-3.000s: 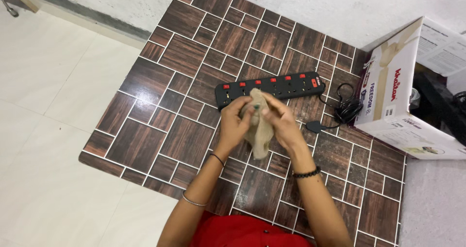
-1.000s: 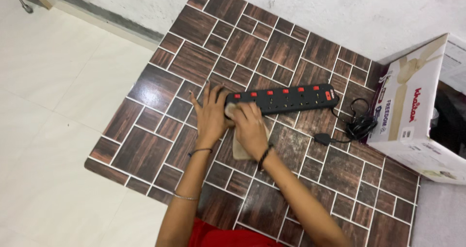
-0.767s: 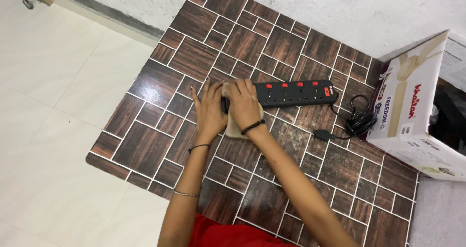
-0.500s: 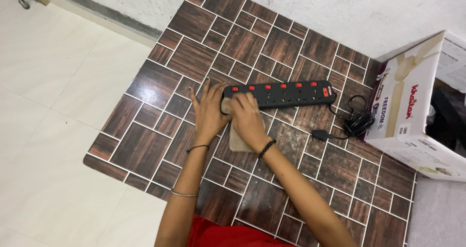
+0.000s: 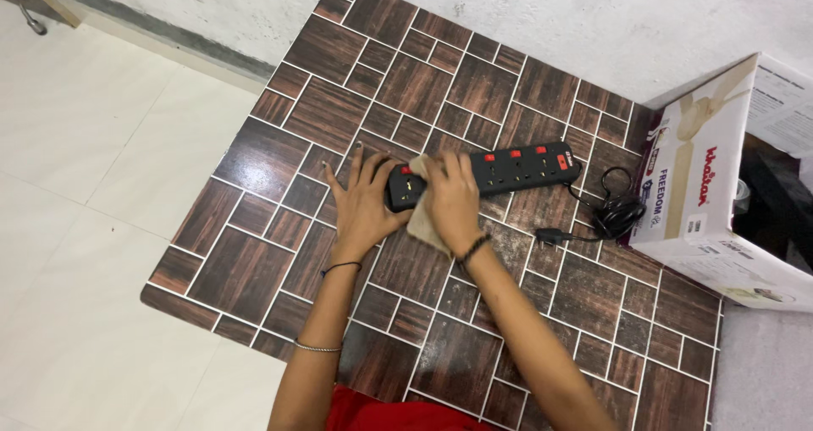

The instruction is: The person wipes two black power strips with a beige cloth on a tiled table, then coils their cables and places them into a cardboard box. The person repeats the wiping and coiling process for both power strips.

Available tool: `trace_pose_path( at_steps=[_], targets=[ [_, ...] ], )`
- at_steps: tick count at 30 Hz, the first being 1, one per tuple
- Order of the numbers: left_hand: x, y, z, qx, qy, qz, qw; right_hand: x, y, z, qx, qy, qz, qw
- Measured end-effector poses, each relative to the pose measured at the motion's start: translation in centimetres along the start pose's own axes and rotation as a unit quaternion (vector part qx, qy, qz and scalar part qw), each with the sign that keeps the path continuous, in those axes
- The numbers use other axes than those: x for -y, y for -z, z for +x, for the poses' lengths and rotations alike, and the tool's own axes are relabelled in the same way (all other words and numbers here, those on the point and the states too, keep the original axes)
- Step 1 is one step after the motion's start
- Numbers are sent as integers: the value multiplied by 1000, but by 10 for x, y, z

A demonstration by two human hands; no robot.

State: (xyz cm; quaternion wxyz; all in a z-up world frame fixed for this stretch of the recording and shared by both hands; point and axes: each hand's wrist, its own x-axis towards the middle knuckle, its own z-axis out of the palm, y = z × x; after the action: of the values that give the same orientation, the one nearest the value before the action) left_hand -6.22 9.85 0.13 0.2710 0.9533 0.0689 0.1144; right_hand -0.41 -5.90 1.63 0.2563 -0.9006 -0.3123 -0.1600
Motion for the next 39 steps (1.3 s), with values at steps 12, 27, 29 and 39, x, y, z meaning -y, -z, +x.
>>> trace_pose_path(
  at_steps=[12,27,29,39],
  targets=[
    [2,-7,-2,-4,-25,-13,1000,24,23,-33,-24,64,5,998],
    [-40,-7,6,-31,-71,153,985,2,48,-61,-25,11,86,996],
    [-48,-15,15,-23,-69,124,990,-5,44,-51,-74,14,82,994],
    [-28,-32,22,-109,-145,0,983,-33,-3,31,-34,12,-25,999]
  ],
)
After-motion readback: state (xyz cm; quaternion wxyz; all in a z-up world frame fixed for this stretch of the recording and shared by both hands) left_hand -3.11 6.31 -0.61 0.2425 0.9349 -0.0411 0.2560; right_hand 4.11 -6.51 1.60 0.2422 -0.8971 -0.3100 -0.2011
